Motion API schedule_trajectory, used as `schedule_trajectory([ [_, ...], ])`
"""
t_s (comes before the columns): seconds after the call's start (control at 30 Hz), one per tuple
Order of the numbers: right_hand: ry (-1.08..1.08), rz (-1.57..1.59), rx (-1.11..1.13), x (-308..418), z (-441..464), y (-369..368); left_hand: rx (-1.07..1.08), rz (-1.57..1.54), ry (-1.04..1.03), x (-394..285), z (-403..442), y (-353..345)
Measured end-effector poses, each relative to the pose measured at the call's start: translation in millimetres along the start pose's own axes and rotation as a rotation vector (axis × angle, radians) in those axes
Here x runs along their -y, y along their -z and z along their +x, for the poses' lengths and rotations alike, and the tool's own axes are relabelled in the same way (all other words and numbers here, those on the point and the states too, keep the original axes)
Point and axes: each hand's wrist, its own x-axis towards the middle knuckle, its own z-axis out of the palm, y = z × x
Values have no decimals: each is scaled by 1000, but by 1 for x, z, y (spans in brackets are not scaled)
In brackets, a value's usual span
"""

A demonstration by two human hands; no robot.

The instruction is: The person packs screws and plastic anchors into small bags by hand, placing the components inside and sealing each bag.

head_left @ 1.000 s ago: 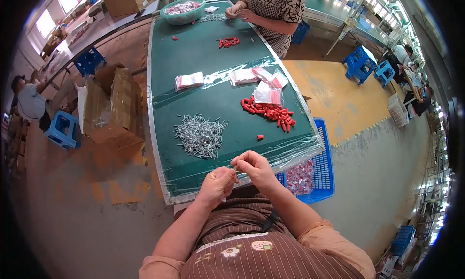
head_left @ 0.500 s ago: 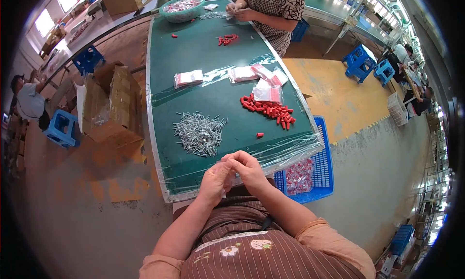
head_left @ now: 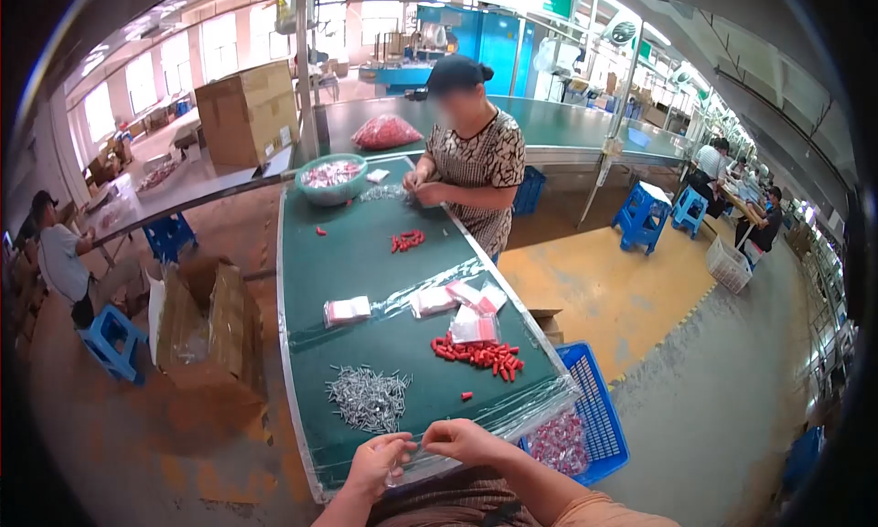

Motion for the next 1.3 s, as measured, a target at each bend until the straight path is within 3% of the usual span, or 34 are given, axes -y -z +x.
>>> schedule_trajectory([
  [0.1, 19, -192, -15, 8, -2, 0, -4, 359, -45, -5, -5, -6],
  [0.13, 43, -233, -23, 10, -2, 0, -4, 344, -157, -1, -5, -10],
  [0.47, 43, -185, -53, 11, -7, -4, -29, 602, -325, 12, 4, -5],
  [0.57, 261, -236, -372, 5, -7, -13, -89, 457, -245, 12, 3, -6],
  [0.6, 362, -445, -582, 17, -8, -15, -112, 419, -233, 13, 6, -5],
  [0.73, 272, -376, -480, 32, -18, -22, -228, 404, -241, 6, 0, -11],
  [0.83, 128, -227, -363, 23, -12, -31, -250, 795, -637, 5, -9, -19],
  [1.0, 9, -106, -294, 12, -12, -34, -257, 852, -676, 6, -16, -25],
  [1.13, -36, -36, -239, 4, -14, -35, -224, 899, -585, 11, -15, -22],
  [1.3, -72, -12, -257, -3, -14, -36, -145, 773, -552, 16, -12, -16],
])
